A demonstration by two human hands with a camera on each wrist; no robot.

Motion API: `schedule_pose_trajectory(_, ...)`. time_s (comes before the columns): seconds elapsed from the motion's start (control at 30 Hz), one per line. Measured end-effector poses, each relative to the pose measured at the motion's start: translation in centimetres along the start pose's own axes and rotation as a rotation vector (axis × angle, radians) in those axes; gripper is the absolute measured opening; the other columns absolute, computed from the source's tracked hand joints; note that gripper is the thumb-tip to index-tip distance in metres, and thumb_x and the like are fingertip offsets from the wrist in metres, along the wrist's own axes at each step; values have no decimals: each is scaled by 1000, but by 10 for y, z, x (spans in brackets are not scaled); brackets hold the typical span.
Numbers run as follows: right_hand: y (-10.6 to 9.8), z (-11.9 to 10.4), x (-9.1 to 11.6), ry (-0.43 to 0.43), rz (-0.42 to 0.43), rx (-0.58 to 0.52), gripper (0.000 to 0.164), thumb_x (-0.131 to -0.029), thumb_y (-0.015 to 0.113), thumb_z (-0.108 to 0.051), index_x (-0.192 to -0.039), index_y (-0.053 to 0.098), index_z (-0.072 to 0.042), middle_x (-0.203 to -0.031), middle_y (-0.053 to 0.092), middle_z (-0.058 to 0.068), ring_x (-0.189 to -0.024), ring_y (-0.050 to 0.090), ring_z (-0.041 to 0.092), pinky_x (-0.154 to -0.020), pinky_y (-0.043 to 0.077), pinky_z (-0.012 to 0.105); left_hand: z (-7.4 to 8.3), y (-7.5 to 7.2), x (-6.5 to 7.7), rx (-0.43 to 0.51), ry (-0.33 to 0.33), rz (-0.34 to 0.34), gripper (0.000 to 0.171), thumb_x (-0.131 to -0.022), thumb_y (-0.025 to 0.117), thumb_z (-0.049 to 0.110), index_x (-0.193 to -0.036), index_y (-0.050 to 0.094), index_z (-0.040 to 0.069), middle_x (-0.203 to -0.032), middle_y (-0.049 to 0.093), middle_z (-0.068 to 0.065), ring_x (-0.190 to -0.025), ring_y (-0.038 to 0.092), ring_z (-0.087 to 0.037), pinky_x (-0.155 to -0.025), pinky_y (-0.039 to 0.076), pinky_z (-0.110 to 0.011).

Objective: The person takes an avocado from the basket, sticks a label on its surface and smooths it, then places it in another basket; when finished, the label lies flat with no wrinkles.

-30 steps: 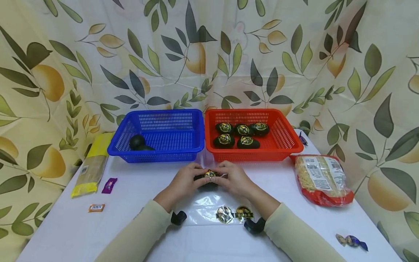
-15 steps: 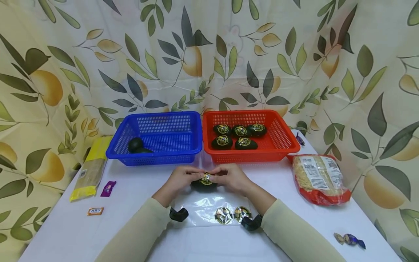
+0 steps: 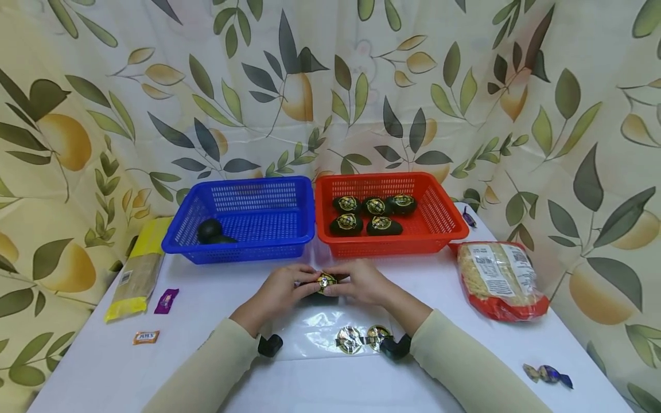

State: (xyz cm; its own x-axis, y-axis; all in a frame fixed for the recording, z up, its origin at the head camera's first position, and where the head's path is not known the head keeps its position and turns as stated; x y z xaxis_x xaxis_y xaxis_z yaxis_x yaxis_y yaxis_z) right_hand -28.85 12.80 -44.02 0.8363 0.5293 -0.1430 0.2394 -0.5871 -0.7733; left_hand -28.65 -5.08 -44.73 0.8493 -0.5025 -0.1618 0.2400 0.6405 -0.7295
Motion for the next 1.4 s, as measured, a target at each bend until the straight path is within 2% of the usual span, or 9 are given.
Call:
schedule_pose_trajectory(0.23, 4, 4, -5, 74, -49, -79, 41, -87, 84, -38, -121, 70, -20, -114, 75, -5, -104, 71, 14, -92, 59, 37, -2, 1, 3, 49, 8, 11, 33, -97, 74, 22, -129, 74, 14, -132, 70, -6, -124, 64, -28, -105, 54, -46)
schedule_pose_trajectory(0.4, 8, 6, -9, 95, -52, -113, 42, -83, 87, -36, -118, 68, -19, -106, 74, -6, -94, 65, 12, -86, 55, 35, -9, 1, 3, 129, -55, 44, 32, -95, 77, 24, -126, 76, 17, -129, 72, -4, -122, 66, -26, -96, 60, -42)
schedule_pose_trajectory(0.53, 10, 13, -10, 105, -48, -166, 45, -81, 87, -32, -118, 67, -15, -106, 73, -4, -93, 65, 11, -85, 55, 30, -17, 2, -2, 169, -112, 66, 29, -95, 77, 29, -121, 78, 16, -118, 76, -2, -108, 70, -21, -88, 61, -38)
schedule_pose_trajectory(0.63, 2, 16, -1, 119, -75, -212, 48, -81, 87, -30, -122, 66, -16, -111, 73, -2, -100, 66, 13, -90, 57, 32, -23, 3, -5, 289, -190, 63, 29, -98, 74, 31, -118, 78, 11, -111, 77, -2, -96, 70, -20, -80, 61, -36)
schedule_pose_trajectory(0.73, -24, 16, 17, 139, -112, -224, 47, -84, 85, -32, -126, 67, -20, -118, 71, -2, -108, 64, 17, -96, 57, 37, -21, 8, -10, 436, -269, 36, 35, -101, 69, 35, -120, 75, 6, -111, 77, -6, -96, 72, -24, -81, 62, -40)
schedule_pose_trajectory(0.87, -77, 20, 43, 182, -163, -189, 46, -86, 82, -32, -130, 68, -23, -123, 70, -1, -114, 61, 23, -96, 55, 39, -6, 19, -24, 602, -337, 0, 45, -104, 64, 37, -130, 68, 2, -119, 75, -13, -110, 71, -32, -96, 59, -44)
schedule_pose_trajectory(1.0, -132, 32, 53, 246, -183, -152, 49, -89, 81, -31, -134, 67, -19, -126, 69, 5, -117, 60, 27, -95, 55, 37, 9, 32, -40, 829, -387, 51, 47, -105, 63, 34, -136, 61, -2, -132, 69, -19, -122, 67, -36, -106, 54, -45)
schedule_pose_trajectory(1.2, -197, 60, 40, 336, -121, -176, 55, -91, 78, -33, -140, 61, -13, -135, 64, 12, -121, 59, 31, -102, 54, 44, 24, 44, -57, 1240, -427, 170, 36, -107, 60, 26, -130, 55, -2, -136, 65, -23, -115, 69, -27, -112, 49, -44)
schedule_pose_trajectory(1.4, -224, 107, 15, 478, -112, -293, 64, -94, 76, -23, -148, 49, -2, -140, 55, 20, -111, 65, 28, -100, 57, 39, 29, 53, -65, 1333, -475, 226, 33, -109, 56, 22, -130, 55, -2, -128, 70, -22, -101, 73, -21, -102, 57, -36)
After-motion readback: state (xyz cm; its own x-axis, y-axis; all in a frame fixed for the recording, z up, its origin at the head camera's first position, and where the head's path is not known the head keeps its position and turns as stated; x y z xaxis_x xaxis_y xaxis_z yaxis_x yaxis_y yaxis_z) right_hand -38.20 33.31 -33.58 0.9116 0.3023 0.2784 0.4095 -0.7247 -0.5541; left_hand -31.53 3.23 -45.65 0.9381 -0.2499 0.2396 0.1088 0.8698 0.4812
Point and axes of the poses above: each hand's wrist, its own x-axis away from the middle knuckle, its own y-axis out of the palm, z = x × y, the point moved 6 cm from there along -x, towards the middle knuckle
